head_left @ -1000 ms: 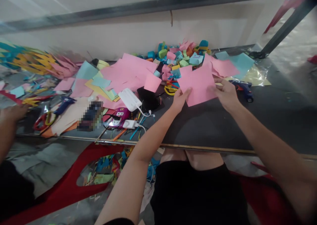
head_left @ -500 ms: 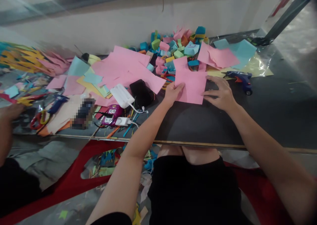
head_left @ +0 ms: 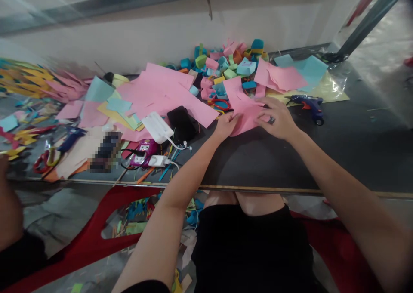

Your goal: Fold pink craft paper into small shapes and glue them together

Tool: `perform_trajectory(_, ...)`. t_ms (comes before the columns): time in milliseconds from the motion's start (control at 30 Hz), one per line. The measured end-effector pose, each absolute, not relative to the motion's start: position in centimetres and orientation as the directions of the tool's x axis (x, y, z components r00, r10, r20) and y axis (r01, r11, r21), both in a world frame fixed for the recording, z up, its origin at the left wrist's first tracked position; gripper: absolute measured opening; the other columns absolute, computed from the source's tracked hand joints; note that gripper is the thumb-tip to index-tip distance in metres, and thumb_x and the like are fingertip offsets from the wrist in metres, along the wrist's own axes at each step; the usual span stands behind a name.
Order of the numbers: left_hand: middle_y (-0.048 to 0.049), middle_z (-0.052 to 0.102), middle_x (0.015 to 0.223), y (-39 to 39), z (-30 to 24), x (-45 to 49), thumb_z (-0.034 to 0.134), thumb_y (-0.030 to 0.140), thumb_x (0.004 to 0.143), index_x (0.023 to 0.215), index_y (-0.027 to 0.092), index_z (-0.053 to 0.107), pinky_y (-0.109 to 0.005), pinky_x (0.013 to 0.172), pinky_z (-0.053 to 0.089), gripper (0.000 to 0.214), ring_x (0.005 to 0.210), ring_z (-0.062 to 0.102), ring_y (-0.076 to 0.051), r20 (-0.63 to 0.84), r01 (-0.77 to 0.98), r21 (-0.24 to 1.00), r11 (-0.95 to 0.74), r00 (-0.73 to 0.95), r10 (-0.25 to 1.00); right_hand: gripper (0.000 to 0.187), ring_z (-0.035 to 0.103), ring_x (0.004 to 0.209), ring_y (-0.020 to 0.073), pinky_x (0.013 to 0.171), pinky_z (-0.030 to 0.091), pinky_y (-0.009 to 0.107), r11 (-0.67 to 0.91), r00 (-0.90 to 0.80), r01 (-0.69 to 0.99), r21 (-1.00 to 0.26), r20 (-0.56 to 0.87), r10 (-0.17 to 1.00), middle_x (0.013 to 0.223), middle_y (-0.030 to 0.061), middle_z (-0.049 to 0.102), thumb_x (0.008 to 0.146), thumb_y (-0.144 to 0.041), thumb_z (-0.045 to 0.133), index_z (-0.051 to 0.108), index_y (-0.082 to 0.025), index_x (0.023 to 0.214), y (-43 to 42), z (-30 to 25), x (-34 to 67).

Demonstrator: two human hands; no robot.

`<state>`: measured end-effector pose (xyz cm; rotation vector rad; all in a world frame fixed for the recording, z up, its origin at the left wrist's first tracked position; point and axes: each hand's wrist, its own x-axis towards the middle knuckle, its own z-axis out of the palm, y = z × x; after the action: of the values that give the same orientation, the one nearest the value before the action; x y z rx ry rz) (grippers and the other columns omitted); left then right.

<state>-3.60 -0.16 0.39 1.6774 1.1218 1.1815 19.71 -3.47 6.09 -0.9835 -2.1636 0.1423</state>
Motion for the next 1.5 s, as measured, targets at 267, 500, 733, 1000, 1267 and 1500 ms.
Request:
perform_trajectory(267, 0.0025, 0.057, 0.066, -1.7, 1.0, -2.9, 0.07, 0.048, 0.092, 0.069, 0.017, 0.062, -0.025, 0.062, 0.039, 0.039, 0.066, 0.051, -0.012, 0.225, 0.212, 0.92, -0.328, 0.399, 0.889, 0.01, 0.079, 0.096, 0.0269, 0.093, 0.061, 0.046, 0.499, -0.161, 0.505, -0.704, 0.491, 0.856, 0.097, 0.006, 0.082, 0.088, -0.034, 0.073, 0.074, -0.023, 0.087, -4.0, 5.3, 18.4)
perform_trajectory(500, -0.0006, 0.058, 0.066, -1.9, 1.7, -3.3, 0.06, 0.075, 0.091, 0.069, 0.019, 0.063, -0.029, 0.062, 0.042, 0.061, 0.065, 0.051, -0.013, 0.191, 0.044, 0.974, -0.223, 0.373, 0.908, 0.032, 0.08, 0.087, 0.0264, 0.091, 0.064, 0.046, 0.406, 0.005, 0.445, -0.798, 0.456, 0.89, 0.093, 0.007, 0.083, 0.084, -0.041, 0.08, 0.08, -0.021, 0.109, -4.6, 5.2, 18.5)
perform_trajectory(733, 0.0017, 0.056, 0.064, -2.6, 2.8, -3.1, 0.077, 0.059, 0.081, 0.073, 0.016, 0.071, -0.027, 0.057, 0.03, 0.044, 0.06, 0.041, -0.009, 0.22, 0.21, 0.93, -0.302, 0.341, 0.914, 0.02, 0.08, 0.084, 0.0258, 0.085, 0.066, 0.042, 0.387, -0.016, 0.46, -0.799, 0.428, 0.904, 0.091, 0.0059, 0.084, 0.085, -0.041, 0.078, 0.083, -0.022, 0.086, -5.3, 5.3, 17.8)
perform_trajectory(1000, 0.0017, 0.055, 0.062, -3.0, 3.0, -3.0, 0.072, 0.059, 0.086, 0.077, 0.017, 0.077, -0.027, 0.055, 0.029, 0.043, 0.059, 0.04, -0.01, 0.287, 0.239, 0.899, -0.367, 0.31, 0.906, 0.02, 0.078, 0.08, 0.023, 0.08, 0.062, 0.038, 0.4, -0.028, 0.481, -0.78, 0.443, 0.896, 0.085, 0.0043, 0.082, 0.088, -0.04, 0.075, 0.08, -0.022, 0.082, -5.3, 5.1, 17.4)
perform_trajectory(1267, 0.0016, 0.055, 0.06, -3.3, 3.5, -3.1, 0.07, 0.058, 0.087, 0.074, 0.017, 0.076, -0.027, 0.054, 0.031, 0.043, 0.058, 0.041, -0.01, 0.293, 0.24, 0.893, -0.382, 0.334, 0.896, 0.018, 0.077, 0.08, 0.0237, 0.081, 0.064, 0.04, 0.403, -0.035, 0.478, -0.781, 0.442, 0.897, 0.085, 0.0041, 0.082, 0.086, -0.04, 0.076, 0.08, -0.023, 0.082, -5.4, 5.2, 17.5)
perform_trajectory(1500, 0.0011, 0.058, 0.062, -3.4, 3.6, -3.0, 0.07, 0.056, 0.086, 0.073, 0.016, 0.075, -0.026, 0.055, 0.034, 0.042, 0.06, 0.043, -0.01, 0.282, 0.232, 0.9, -0.37, 0.338, 0.898, 0.018, 0.077, 0.079, 0.0232, 0.082, 0.064, 0.04, 0.406, -0.034, 0.478, -0.779, 0.445, 0.895, 0.084, 0.0045, 0.082, 0.086, -0.039, 0.076, 0.081, -0.023, 0.083, -5.5, 5.1, 17.5)
